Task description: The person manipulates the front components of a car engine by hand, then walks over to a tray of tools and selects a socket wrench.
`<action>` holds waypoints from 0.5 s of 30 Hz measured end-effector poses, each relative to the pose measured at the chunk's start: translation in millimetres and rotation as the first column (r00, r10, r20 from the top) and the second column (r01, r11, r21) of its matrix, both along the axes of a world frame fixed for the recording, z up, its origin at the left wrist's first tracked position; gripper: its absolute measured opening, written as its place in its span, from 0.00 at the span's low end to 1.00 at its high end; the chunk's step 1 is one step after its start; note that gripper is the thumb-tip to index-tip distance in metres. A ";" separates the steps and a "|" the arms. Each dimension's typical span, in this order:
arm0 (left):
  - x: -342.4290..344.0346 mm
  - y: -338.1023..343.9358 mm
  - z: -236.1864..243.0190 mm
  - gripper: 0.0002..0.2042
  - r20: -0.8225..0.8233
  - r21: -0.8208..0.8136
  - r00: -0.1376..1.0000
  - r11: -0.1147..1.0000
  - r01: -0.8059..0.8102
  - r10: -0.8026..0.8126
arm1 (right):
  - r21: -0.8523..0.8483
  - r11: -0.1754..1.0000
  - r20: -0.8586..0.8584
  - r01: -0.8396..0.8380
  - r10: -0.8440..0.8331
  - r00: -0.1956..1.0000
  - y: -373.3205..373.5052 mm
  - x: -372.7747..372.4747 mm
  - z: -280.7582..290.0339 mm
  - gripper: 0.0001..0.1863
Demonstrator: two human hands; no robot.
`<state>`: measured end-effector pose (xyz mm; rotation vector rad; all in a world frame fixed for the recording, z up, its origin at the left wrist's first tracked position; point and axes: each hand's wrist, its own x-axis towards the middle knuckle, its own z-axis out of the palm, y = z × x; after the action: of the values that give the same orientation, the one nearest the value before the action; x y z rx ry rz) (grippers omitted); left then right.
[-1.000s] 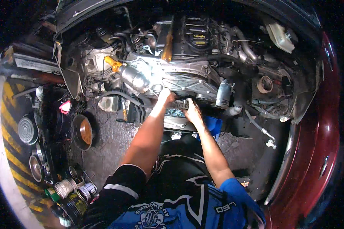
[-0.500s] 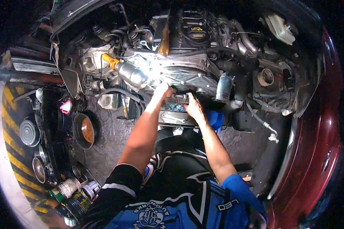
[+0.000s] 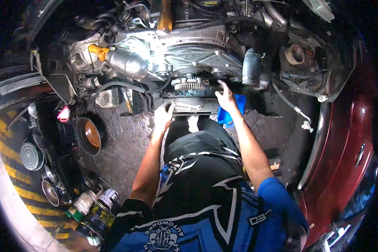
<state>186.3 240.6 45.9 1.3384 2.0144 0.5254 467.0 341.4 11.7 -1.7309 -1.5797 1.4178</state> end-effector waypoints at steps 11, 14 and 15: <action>114.2 13.0 -185.9 0.08 -0.170 -0.133 0.818 0.835 0.534 -0.550 | -0.312 0.950 0.215 0.020 0.050 0.975 -90.4 67.1 -28.9 0.20; 134.0 22.1 -195.5 0.09 -0.226 -0.274 0.730 0.761 0.588 -0.645 | -0.364 0.930 0.267 0.057 0.046 0.963 -106.2 73.5 -22.5 0.19; 136.0 21.7 -200.8 0.09 -0.220 -0.271 0.727 0.757 0.594 -0.650 | -0.337 0.939 0.278 0.071 0.027 0.960 -112.3 74.1 -23.9 0.19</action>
<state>322.3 262.4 -154.8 1.9435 1.6134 -0.1924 541.1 229.1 -12.2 -2.2314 -1.5060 1.5692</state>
